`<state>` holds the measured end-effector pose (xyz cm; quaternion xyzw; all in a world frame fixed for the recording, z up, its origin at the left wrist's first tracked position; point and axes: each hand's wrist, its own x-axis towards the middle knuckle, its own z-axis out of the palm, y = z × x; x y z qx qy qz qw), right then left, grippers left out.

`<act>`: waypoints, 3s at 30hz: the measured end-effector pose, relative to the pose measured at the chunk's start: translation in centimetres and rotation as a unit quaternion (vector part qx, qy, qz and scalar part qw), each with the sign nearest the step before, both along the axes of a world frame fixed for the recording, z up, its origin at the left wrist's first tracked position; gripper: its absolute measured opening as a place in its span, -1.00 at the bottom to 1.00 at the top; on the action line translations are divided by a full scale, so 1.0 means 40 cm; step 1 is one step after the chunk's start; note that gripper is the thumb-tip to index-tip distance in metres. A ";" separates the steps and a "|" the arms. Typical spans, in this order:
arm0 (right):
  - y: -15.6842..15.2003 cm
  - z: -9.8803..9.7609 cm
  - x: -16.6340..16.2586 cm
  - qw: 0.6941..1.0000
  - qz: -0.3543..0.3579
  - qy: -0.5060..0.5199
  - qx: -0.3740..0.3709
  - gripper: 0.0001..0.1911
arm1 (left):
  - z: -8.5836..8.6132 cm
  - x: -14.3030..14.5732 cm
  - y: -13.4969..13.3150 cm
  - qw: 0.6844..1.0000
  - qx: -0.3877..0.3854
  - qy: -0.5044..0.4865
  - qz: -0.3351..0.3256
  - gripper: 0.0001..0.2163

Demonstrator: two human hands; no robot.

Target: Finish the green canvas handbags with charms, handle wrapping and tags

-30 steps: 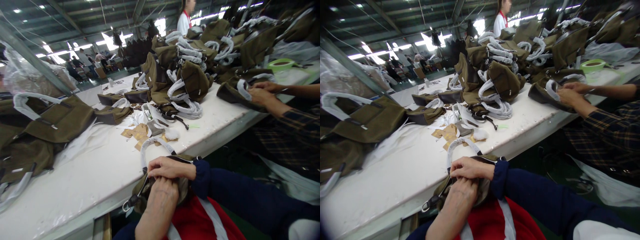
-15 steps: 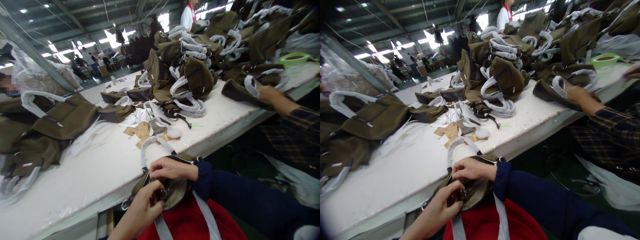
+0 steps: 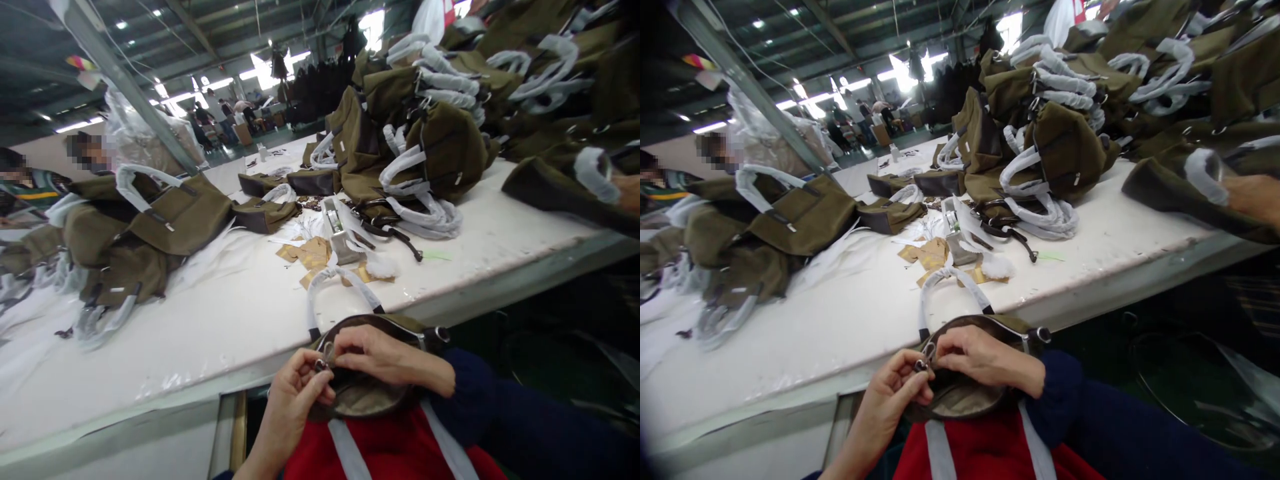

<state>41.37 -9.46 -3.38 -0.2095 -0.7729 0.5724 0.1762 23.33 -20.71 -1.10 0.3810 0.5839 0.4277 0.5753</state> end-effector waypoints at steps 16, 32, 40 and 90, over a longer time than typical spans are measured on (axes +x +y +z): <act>-0.025 0.009 -0.007 0.992 0.020 -0.053 0.110 -0.84 | -0.015 -0.009 0.007 0.999 0.018 0.042 -0.010 -0.62; -0.032 0.005 -0.002 0.996 -0.037 -0.045 0.074 -0.89 | -0.019 -0.004 -0.001 0.937 0.172 0.294 -0.077 -0.72; 0.019 0.016 0.019 0.918 0.000 -0.224 0.327 -0.91 | 0.020 -0.007 0.003 0.988 0.086 0.130 -0.015 -0.72; -0.050 0.008 -0.054 0.952 -0.124 0.109 -0.257 -0.67 | 0.006 0.007 0.030 0.997 0.017 0.025 0.071 -0.76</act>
